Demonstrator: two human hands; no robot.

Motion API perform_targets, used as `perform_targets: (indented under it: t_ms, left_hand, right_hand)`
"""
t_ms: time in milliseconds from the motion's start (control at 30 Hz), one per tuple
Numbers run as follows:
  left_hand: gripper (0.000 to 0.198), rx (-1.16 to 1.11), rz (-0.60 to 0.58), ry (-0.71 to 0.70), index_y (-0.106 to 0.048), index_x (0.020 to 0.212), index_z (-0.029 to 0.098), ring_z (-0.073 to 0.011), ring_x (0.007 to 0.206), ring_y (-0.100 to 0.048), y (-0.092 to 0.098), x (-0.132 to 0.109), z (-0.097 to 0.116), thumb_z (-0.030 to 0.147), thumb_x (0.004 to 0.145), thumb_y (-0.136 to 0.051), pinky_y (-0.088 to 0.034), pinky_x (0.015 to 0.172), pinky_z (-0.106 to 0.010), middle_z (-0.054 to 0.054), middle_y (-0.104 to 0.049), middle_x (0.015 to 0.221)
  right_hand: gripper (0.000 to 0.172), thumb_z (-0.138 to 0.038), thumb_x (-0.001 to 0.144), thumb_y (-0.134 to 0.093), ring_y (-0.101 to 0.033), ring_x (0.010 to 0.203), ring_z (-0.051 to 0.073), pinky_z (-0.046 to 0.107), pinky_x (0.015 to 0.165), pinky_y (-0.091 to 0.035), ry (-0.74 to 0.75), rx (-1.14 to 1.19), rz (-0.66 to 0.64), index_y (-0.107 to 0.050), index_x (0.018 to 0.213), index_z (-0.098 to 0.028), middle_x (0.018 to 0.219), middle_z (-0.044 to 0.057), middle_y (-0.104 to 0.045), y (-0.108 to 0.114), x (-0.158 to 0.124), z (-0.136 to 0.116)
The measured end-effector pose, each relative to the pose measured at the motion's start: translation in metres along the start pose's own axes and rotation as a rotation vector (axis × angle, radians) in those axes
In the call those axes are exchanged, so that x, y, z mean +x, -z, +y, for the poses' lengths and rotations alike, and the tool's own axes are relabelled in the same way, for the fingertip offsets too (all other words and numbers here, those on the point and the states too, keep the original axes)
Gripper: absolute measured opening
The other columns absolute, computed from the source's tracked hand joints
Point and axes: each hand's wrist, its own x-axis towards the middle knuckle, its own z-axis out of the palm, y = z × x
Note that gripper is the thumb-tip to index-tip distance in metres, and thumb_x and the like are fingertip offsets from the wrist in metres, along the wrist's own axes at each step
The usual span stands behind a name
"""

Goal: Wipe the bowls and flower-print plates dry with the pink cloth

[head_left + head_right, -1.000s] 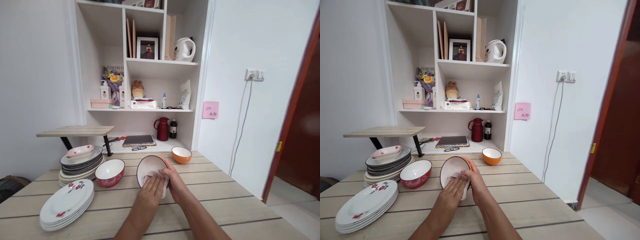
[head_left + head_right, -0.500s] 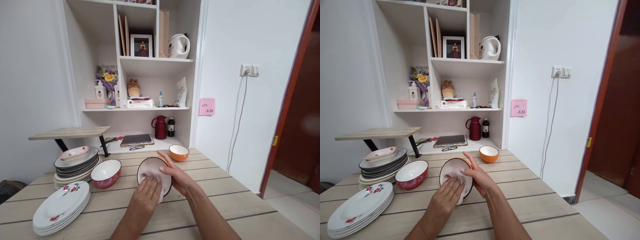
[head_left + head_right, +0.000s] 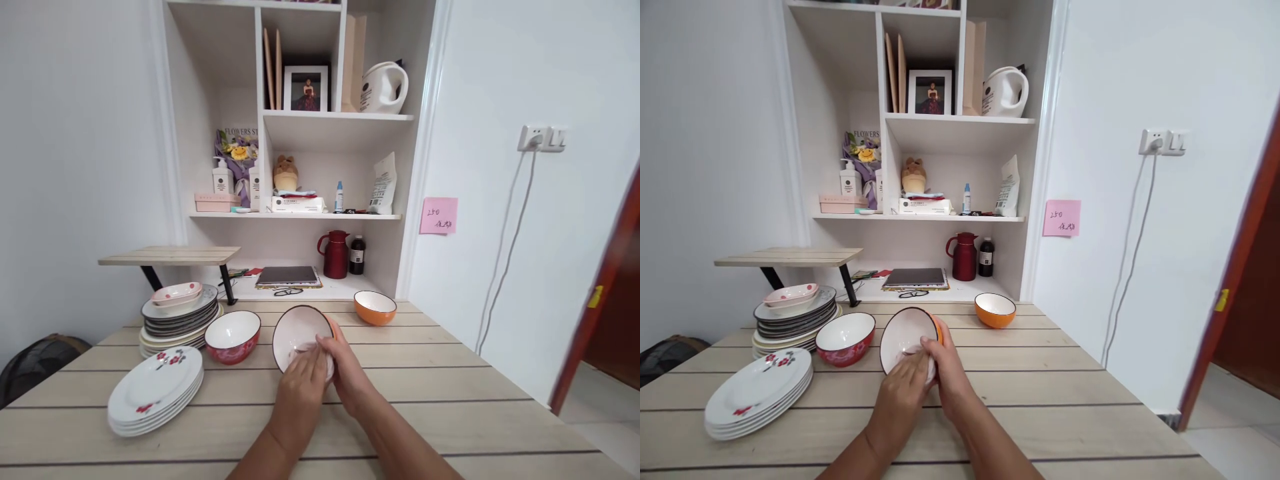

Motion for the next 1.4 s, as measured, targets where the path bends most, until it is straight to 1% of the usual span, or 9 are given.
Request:
perform_targets:
  t_ms: [167,300,400,533,700,833,1000,1200,1400]
  left_hand:
    - [0.039,-0.076,-0.137,-0.172,-0.05,0.133,0.013,-0.0196,0.116,-0.062,-0.002,0.005,0.0,0.011,0.097,-0.036,-0.05,0.098,-0.037,-0.009,-0.068,0.124]
    - [0.036,-0.08,-0.138,-0.24,-0.056,0.126,0.018,-0.0195,0.117,-0.06,0.0,0.008,0.002,0.011,0.097,-0.038,-0.043,0.106,-0.041,-0.006,-0.068,0.123]
    - [0.034,-0.049,-0.083,-0.265,-0.059,0.122,0.015,-0.0218,0.116,-0.061,0.004,0.008,0.004,0.01,0.095,-0.039,-0.044,0.104,-0.042,-0.009,-0.069,0.12]
    - [0.035,-0.025,-0.07,-0.205,-0.059,0.123,0.015,-0.0212,0.114,-0.063,0.008,0.005,0.002,0.009,0.095,-0.039,-0.049,0.099,-0.039,-0.009,-0.07,0.118]
    - [0.036,0.021,-0.025,0.028,-0.057,0.124,0.011,-0.0214,0.105,-0.068,0.002,-0.002,-0.003,0.007,0.093,-0.04,-0.055,0.089,-0.036,-0.011,-0.072,0.114]
    - [0.037,0.023,-0.022,0.093,-0.056,0.125,0.011,-0.0212,0.1,-0.07,0.0,-0.002,-0.002,0.005,0.092,-0.038,-0.057,0.085,-0.035,-0.012,-0.073,0.11]
    - [0.037,0.019,-0.019,0.002,-0.055,0.125,0.007,-0.0216,0.105,-0.068,0.0,0.0,0.001,0.005,0.093,-0.037,-0.055,0.089,-0.036,-0.013,-0.072,0.114]
    - [0.039,-0.047,-0.102,-0.172,-0.052,0.131,0.011,-0.0193,0.115,-0.063,-0.003,0.002,-0.002,0.008,0.095,-0.035,-0.052,0.094,-0.035,-0.01,-0.068,0.123]
    - [0.036,-0.097,-0.186,-0.29,-0.057,0.126,0.019,-0.0184,0.115,-0.062,0.001,0.01,-0.002,0.011,0.098,-0.037,-0.048,0.101,-0.038,-0.004,-0.07,0.12]
  right_hand:
    - [0.056,-0.032,0.074,-0.064,-0.064,0.076,0.022,0.031,0.064,-0.045,-0.081,-0.204,0.023,-0.055,0.13,-0.029,0.089,0.001,-0.071,0.03,0.004,-0.032]
    - [0.065,-0.027,0.072,-0.065,-0.063,0.078,0.022,0.033,0.07,-0.045,-0.113,-0.339,-0.032,-0.051,0.135,-0.03,0.092,0.0,-0.072,0.052,0.002,-0.054]
    - [0.071,-0.03,0.073,-0.068,-0.064,0.087,0.024,0.036,0.079,-0.045,-0.139,-0.342,-0.081,-0.046,0.14,-0.033,0.101,0.001,-0.072,0.055,-0.002,-0.06]
    - [0.086,-0.037,0.072,-0.075,-0.064,0.097,0.025,0.039,0.088,-0.044,-0.104,-0.173,-0.118,-0.033,0.147,-0.038,0.11,0.003,-0.07,0.045,-0.003,-0.05]
    - [0.105,-0.04,0.065,-0.082,-0.064,0.08,0.023,0.039,0.082,-0.046,-0.056,-0.071,-0.127,-0.022,0.151,-0.037,0.085,-0.001,-0.066,0.023,0.001,-0.023]
    - [0.09,-0.046,0.075,-0.073,-0.065,0.083,0.023,0.038,0.081,-0.047,-0.041,-0.02,-0.059,-0.023,0.15,-0.04,0.097,0.0,-0.068,0.005,0.0,-0.006]
    - [0.069,-0.041,0.077,-0.068,-0.066,0.086,0.025,0.036,0.079,-0.048,-0.035,-0.007,0.009,-0.042,0.14,-0.033,0.1,0.002,-0.07,0.0,0.0,-0.007]
    - [0.058,-0.028,0.072,-0.065,-0.062,0.08,0.021,0.029,0.066,-0.042,-0.051,-0.212,-0.016,-0.056,0.129,-0.03,0.09,0.0,-0.07,0.027,0.002,-0.035]
    - [0.062,-0.022,0.07,-0.066,-0.061,0.096,0.024,0.034,0.081,-0.043,-0.088,-0.395,-0.099,-0.058,0.13,-0.033,0.107,0.0,-0.071,0.052,-0.003,-0.063]
